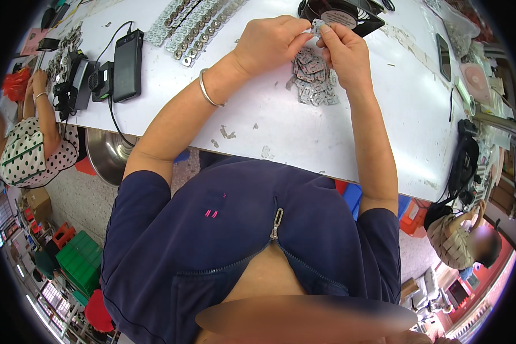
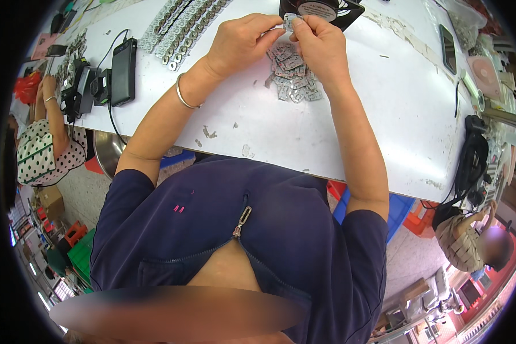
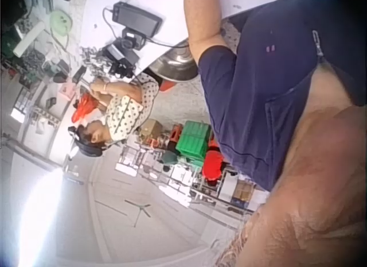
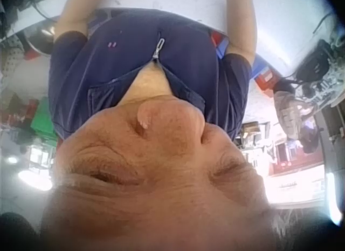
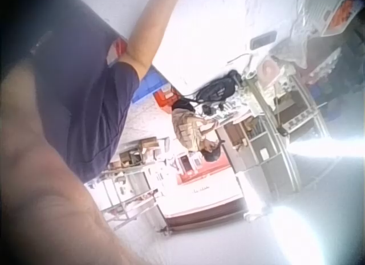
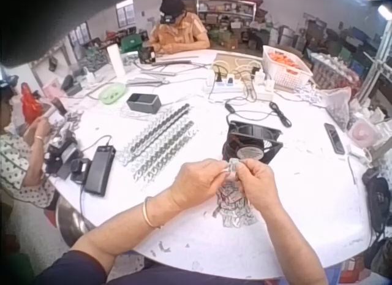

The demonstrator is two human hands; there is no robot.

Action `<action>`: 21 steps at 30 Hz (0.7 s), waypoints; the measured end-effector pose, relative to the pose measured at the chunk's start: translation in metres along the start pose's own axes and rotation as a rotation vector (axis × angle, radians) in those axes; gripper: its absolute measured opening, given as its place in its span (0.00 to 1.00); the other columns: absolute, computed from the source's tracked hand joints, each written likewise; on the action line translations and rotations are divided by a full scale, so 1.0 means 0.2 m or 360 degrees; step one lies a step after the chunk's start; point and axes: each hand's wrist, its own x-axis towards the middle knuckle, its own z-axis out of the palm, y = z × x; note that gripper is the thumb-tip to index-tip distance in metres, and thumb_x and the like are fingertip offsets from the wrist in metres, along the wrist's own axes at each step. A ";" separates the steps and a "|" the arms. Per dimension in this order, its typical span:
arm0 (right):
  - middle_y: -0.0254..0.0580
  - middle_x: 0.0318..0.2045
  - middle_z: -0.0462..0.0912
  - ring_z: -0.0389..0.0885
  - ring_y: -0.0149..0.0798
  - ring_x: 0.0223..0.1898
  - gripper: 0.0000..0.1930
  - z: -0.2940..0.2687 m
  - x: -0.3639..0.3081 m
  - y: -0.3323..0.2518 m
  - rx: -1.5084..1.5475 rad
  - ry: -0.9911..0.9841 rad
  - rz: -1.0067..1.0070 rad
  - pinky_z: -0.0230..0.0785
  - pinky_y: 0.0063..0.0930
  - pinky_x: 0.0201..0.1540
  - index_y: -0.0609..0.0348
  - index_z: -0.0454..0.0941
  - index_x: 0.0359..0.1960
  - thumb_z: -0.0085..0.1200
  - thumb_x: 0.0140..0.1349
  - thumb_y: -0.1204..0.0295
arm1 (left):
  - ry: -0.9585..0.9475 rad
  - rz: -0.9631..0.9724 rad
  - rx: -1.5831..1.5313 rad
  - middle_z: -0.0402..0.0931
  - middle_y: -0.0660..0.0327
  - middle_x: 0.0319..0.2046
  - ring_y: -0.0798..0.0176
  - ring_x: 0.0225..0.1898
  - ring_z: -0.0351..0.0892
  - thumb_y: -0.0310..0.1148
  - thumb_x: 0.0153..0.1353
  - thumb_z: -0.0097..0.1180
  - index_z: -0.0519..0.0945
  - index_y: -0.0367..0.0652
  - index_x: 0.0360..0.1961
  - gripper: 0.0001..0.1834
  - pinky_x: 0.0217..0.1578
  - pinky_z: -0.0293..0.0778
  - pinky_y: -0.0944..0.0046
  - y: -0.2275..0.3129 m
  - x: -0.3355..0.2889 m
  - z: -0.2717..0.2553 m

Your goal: Assembling small metal components by hand at a workstation.

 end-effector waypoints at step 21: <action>0.31 0.20 0.77 0.68 0.20 0.17 0.11 0.03 -0.16 -0.05 0.0283 0.0064 0.0085 0.61 0.17 0.18 0.63 0.79 0.32 0.52 0.65 0.67 | -0.0016 0.0078 -0.0059 0.82 0.61 0.34 0.63 0.23 0.79 0.28 0.50 0.65 0.81 0.43 0.37 0.12 0.23 0.75 0.69 0.09 -0.04 -0.04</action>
